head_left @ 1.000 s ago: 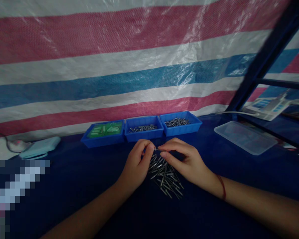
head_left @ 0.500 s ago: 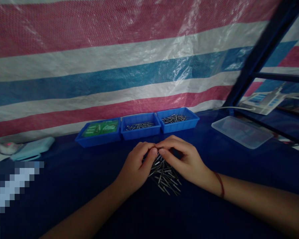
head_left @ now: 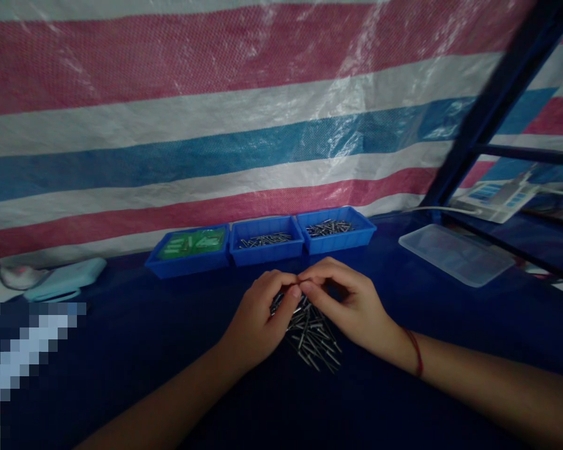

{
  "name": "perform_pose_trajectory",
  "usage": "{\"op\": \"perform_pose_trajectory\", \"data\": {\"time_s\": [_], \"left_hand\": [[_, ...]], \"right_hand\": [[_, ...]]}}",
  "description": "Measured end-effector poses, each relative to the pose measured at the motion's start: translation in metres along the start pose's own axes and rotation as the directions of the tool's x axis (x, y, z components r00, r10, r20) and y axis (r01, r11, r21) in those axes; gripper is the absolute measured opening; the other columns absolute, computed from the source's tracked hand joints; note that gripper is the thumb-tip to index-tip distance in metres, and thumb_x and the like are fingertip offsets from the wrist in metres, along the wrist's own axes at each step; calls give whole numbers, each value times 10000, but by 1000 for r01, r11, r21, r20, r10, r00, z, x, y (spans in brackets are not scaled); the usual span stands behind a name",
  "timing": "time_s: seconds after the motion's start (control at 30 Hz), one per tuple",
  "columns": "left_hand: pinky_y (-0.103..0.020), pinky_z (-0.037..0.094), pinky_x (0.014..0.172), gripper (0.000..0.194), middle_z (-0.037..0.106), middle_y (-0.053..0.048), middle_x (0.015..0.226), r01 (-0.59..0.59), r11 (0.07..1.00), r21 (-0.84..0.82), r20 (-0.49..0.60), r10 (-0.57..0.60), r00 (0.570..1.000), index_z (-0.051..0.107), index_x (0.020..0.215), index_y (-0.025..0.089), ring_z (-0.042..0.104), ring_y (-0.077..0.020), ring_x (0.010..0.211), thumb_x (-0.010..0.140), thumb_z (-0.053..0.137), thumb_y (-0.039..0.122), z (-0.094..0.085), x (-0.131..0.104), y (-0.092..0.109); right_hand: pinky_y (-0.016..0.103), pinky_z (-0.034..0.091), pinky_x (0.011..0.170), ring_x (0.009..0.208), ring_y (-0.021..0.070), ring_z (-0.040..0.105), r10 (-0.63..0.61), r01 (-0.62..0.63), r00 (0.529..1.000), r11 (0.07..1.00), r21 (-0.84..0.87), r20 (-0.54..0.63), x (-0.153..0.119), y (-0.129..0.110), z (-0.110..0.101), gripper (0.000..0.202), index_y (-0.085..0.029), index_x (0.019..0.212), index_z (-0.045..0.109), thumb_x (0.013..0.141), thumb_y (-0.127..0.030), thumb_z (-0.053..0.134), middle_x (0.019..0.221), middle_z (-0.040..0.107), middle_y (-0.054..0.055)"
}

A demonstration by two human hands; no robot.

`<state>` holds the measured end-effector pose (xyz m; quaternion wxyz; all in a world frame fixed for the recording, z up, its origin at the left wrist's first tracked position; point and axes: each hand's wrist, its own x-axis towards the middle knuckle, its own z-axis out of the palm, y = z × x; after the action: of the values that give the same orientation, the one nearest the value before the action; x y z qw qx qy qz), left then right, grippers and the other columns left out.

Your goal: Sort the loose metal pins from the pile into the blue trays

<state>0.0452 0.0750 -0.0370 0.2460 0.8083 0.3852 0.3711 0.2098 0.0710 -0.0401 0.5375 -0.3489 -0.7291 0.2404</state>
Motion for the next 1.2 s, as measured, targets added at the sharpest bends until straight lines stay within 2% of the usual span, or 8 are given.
{"op": "perform_pose_trajectory", "data": {"time_s": [0.2, 0.57, 0.77, 0.83, 0.93, 1.03, 1.13, 1.2], "left_hand": [[-285, 434, 737, 116, 594, -30, 862, -26, 1000, -2, -19, 26, 999, 561, 911, 181, 562, -154, 809, 895, 447, 190, 0, 0, 1], [-278, 444, 722, 59, 594, -8, 826, -70, 997, 34, -213, 76, 974, 564, 875, 199, 564, -143, 782, 855, 520, 164, 0, -1, -1], [-269, 442, 695, 57, 587, -2, 791, -68, 998, -4, -205, 65, 977, 563, 831, 190, 561, -134, 749, 863, 520, 206, -2, -2, 0], [-282, 440, 714, 57, 583, -10, 832, -43, 999, -7, -183, 41, 982, 554, 902, 196, 554, -141, 774, 864, 516, 217, 0, -2, -1], [-321, 430, 762, 206, 566, -29, 894, 6, 1000, -10, -204, -8, 979, 483, 1085, 209, 541, -158, 824, 880, 483, 233, 3, -2, -4], [-340, 422, 778, 230, 561, -41, 908, 22, 1000, -20, -215, -26, 976, 447, 1132, 211, 537, -167, 841, 904, 434, 241, 5, -2, -6], [-342, 419, 793, 208, 566, -40, 905, -18, 1000, 1, -184, 18, 983, 470, 1106, 212, 537, -171, 849, 901, 436, 220, 4, -2, -6], [-345, 417, 813, 203, 563, -38, 913, -52, 998, 21, -171, 55, 984, 488, 1077, 213, 536, -175, 874, 892, 420, 166, 3, -2, -5]], "right_hand": [[284, 446, 580, 676, 134, 552, 1, -1, 1000, 1000, -15, 13, 0, 1, 0, 79, -199, 857, 645, 832, -215, 572, 738, 592, 16], [296, 469, 602, 686, 141, 567, 18, -18, 1000, 999, -37, 8, 2, 3, -1, 87, -219, 845, 652, 829, -216, 566, 752, 614, 15], [305, 490, 652, 735, 140, 579, -5, 8, 996, 999, -35, 88, 0, 5, 2, 111, -223, 871, 658, 847, -219, 550, 808, 607, 22], [300, 488, 666, 743, 138, 582, -32, 40, 992, 997, -63, 124, 4, 4, -1, 126, -213, 869, 653, 859, -213, 528, 807, 606, 22], [309, 475, 694, 769, 151, 581, -105, 104, 994, 970, -221, 9, 20, 5, -15, 125, -201, 853, 646, 858, -213, 522, 810, 623, 29], [318, 457, 669, 720, 164, 562, -183, 86, 970, 872, -482, -158, 43, 18, -35, 138, -192, 802, 641, 855, -223, 517, 787, 628, 40], [385, 449, 726, 747, 214, 559, -159, 94, 987, 693, -715, -25, 57, 40, -50, 174, -169, 807, 663, 847, -259, 519, 782, 617, 77], [419, 449, 750, 794, 245, 558, -147, 89, 989, 646, -758, -9, 55, 49, -53, 203, -155, 891, 661, 850, -284, 509, 837, 613, 104]]}}
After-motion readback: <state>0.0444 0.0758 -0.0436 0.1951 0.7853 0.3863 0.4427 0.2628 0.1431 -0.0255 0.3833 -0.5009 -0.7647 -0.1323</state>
